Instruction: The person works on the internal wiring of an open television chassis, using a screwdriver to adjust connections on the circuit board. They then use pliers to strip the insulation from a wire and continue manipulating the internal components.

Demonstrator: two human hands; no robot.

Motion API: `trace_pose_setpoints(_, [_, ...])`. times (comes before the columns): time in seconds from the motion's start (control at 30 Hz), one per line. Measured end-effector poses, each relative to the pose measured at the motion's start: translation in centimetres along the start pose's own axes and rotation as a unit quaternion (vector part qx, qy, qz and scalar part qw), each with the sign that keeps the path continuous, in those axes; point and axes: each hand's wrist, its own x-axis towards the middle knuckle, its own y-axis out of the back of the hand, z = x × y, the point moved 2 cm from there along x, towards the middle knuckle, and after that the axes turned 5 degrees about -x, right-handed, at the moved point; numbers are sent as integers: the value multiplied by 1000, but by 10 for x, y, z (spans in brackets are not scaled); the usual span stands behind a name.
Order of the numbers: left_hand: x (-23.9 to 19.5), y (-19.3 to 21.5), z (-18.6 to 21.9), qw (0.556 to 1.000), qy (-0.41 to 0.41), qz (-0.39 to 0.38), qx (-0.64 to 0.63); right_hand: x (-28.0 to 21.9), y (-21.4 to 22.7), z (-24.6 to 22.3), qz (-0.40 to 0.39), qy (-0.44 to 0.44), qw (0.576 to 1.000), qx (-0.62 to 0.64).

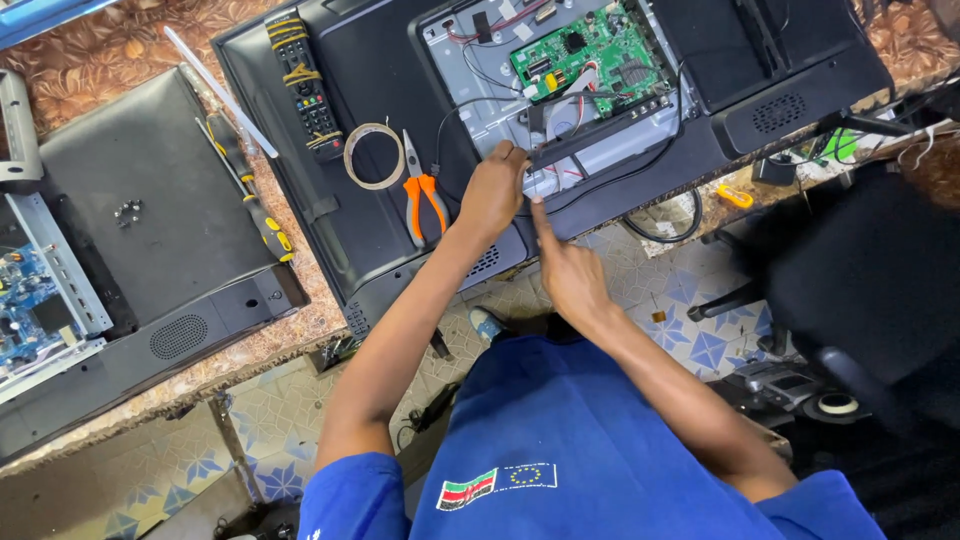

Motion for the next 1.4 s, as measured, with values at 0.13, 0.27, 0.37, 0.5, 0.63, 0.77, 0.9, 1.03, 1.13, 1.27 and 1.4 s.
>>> trace_pose_setpoints(0.13, [-2, 0, 0, 1000, 3, -2, -11, -5, 36, 15, -6, -12, 1000, 24])
trace_pose_setpoints(0.27, [-2, 0, -2, 1000, -1, -3, -25, -4, 46, 17, -13, 5, 1000, 8])
trace_pose_setpoints(0.37, [-2, 0, -2, 1000, -9, -11, -16, 2, 44, 16, -24, 0, 1000, 5])
trace_pose_setpoints(0.5, [-2, 0, 1, 1000, -21, -17, 11, 28, 30, 22, -21, 12, 999, -27])
trace_pose_setpoints(0.63, [-1, 2, 3, 999, -24, -10, 19, 55, 31, 10, -20, 3, 1000, -24])
trace_pose_setpoints(0.77, [3, 4, 1, 1000, -19, -12, 5, 47, 33, 9, -14, 9, 999, -30])
trace_pose_setpoints(0.9, [0, 3, 0, 1000, -13, -25, 12, 3, 47, 5, -43, -9, 998, -39])
trace_pose_setpoints(1.03, [2, -2, -1, 999, -4, -29, 37, 7, 39, 17, -47, 7, 997, -58])
trace_pose_setpoints(1.13, [-7, -8, -3, 998, -13, -43, 50, 40, 24, 20, -52, 8, 997, -54])
trace_pose_setpoints(1.27, [-3, 1, 1, 998, -26, -22, 47, 67, 18, 12, -25, 16, 995, -97])
trace_pose_setpoints(1.4, [-1, 1, -1, 999, -26, -23, 42, 45, 25, 9, -36, 6, 997, -64])
